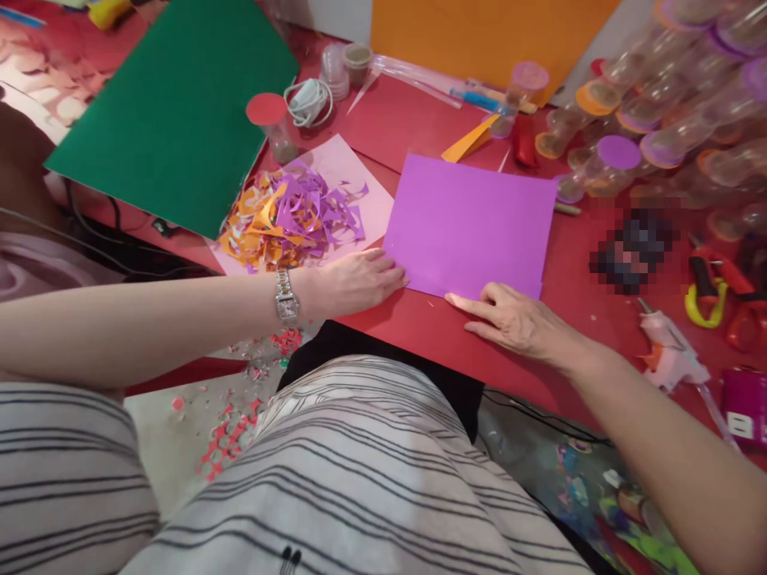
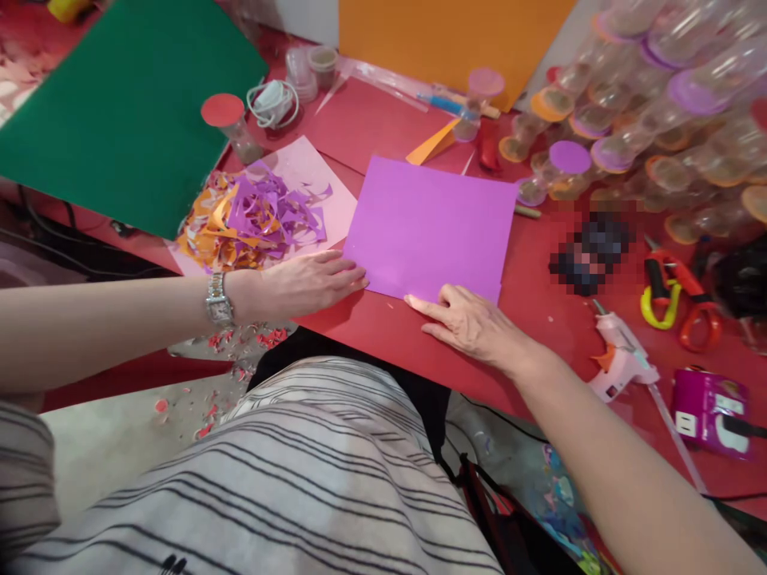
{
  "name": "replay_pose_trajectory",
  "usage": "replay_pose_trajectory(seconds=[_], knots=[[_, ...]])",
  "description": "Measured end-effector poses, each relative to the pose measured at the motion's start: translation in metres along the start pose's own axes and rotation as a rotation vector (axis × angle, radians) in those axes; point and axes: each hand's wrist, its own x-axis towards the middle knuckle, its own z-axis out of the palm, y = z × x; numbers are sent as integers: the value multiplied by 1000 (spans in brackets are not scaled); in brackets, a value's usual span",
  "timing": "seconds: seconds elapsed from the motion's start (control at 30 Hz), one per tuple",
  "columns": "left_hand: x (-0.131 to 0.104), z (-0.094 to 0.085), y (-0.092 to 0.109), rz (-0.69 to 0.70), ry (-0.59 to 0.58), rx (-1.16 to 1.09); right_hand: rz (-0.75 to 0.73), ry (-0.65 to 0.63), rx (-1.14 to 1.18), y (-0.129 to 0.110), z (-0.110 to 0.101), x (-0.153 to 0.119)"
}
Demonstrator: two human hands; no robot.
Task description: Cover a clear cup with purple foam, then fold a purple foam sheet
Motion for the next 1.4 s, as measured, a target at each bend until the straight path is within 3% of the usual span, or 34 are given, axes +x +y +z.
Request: replay_pose_trajectory(seconds=[0.1,0.27,0.6,0.8,1.0,1.13,1.4], knots=[[-9,2,2,98,-65,50,1,9,1,0,2,0],[-26,6,5,19,14,132,13,30,18,0,4,-1],[-33,15,11,-83,-1,143,8,33,23,-4,1,1],[-13,3,23,-105,45,63,-44,71,-47,-6,0,3],[16,17,43,-32,114,-42,-48,105,-88,-14,-4,3],[13,27,46,-49,135,-64,-71,146,-33,-18,-6,13],[8,36,39,-19,216,-85,-316,231,115,-14,-5,60]])
